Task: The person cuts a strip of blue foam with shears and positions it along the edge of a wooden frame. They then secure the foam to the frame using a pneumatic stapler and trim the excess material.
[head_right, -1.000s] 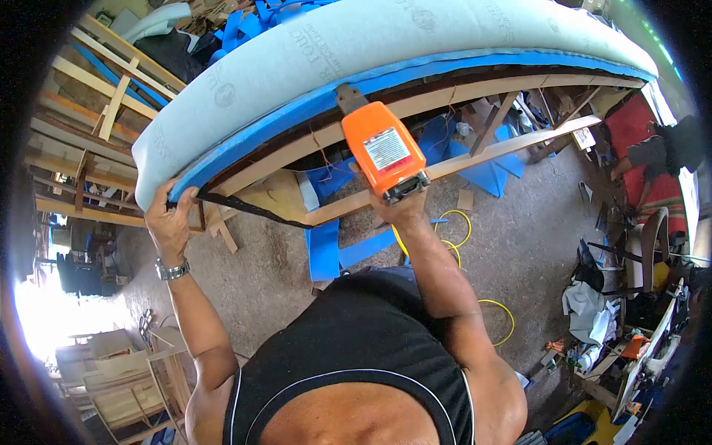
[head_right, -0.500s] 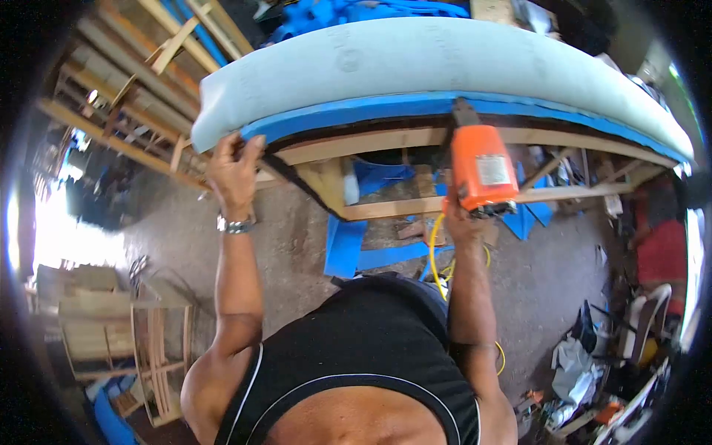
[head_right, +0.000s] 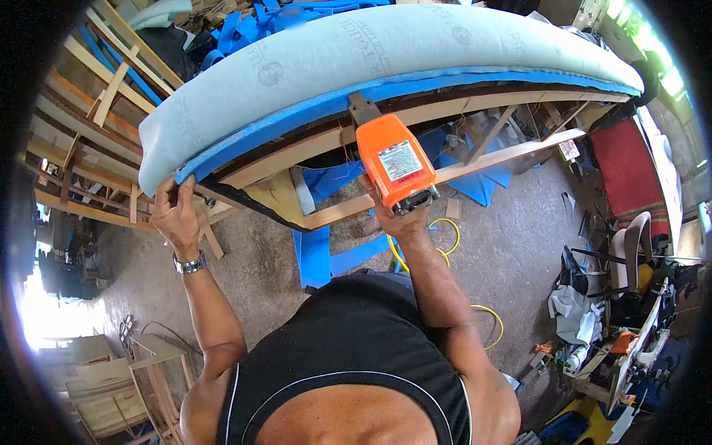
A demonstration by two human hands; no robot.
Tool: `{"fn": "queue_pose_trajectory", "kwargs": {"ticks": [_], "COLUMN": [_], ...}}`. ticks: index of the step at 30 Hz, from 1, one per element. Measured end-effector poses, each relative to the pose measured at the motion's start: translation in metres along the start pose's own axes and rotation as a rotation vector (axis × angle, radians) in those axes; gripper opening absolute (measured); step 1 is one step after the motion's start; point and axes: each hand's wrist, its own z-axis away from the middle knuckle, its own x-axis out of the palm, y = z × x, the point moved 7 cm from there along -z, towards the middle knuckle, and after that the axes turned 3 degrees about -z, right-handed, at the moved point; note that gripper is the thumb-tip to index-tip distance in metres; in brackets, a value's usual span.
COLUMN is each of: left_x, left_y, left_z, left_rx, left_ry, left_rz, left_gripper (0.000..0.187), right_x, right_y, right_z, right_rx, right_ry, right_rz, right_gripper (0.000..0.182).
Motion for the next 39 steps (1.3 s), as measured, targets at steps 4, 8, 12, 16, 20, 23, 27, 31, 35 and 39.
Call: {"fn": "queue_pose_trajectory", "kwargs": {"ticks": [4, 8, 12, 16, 20, 23, 27, 31, 35, 39], "left_x": [0.000, -0.001, 0.000, 0.001, -0.001, 0.003, 0.006, 0.006, 0.010, 0.008], "left_y": [0.003, 0.008, 0.001, -0.007, -0.002, -0.013, -0.022, -0.026, -0.030, -0.021], "left_z": [0.000, 0.000, 0.000, -0.001, -0.007, -0.007, -0.008, -0.012, -0.014, -0.017], "left_rx": [0.034, 0.041, 0.020, -0.022, 0.024, -0.037, -0.009, -0.012, -0.034, 0.020], "left_ry": [0.020, 0.031, 0.023, -0.005, -0.007, -0.081, -0.080, -0.133, -0.210, -0.194], "left_rz": [-0.010, 0.018, 0.059, 0.090, 0.108, 0.209, 0.277, 0.311, 0.383, 0.446], "left_gripper": [0.015, 0.015, 0.017, 0.018, 0.017, 0.017, 0.018, 0.018, 0.017, 0.016], "right_x": [0.006, 0.006, 0.018, 0.029, 0.028, 0.034, 0.049, 0.053, 0.049, 0.044], "right_y": [-0.010, -0.017, -0.013, -0.027, -0.037, -0.047, -0.057, -0.059, -0.049, -0.048], "right_z": [-0.004, -0.001, 0.011, 0.008, 0.018, 0.022, 0.024, 0.011, 0.041, 0.071], "right_rx": [-0.116, -0.044, 0.090, -0.019, -0.096, -0.145, -0.152, 0.061, 0.019, 0.267], "right_ry": [-0.015, -0.004, -0.118, -0.005, -0.029, -0.068, -0.060, -0.050, -0.135, -0.255], "right_rz": [0.118, 0.093, -0.024, 0.056, 0.120, 0.192, 0.226, 0.060, -0.024, -0.040], "right_gripper": [0.024, 0.023, 0.025, 0.027, 0.028, 0.029, 0.030, 0.030, 0.030, 0.034]}}
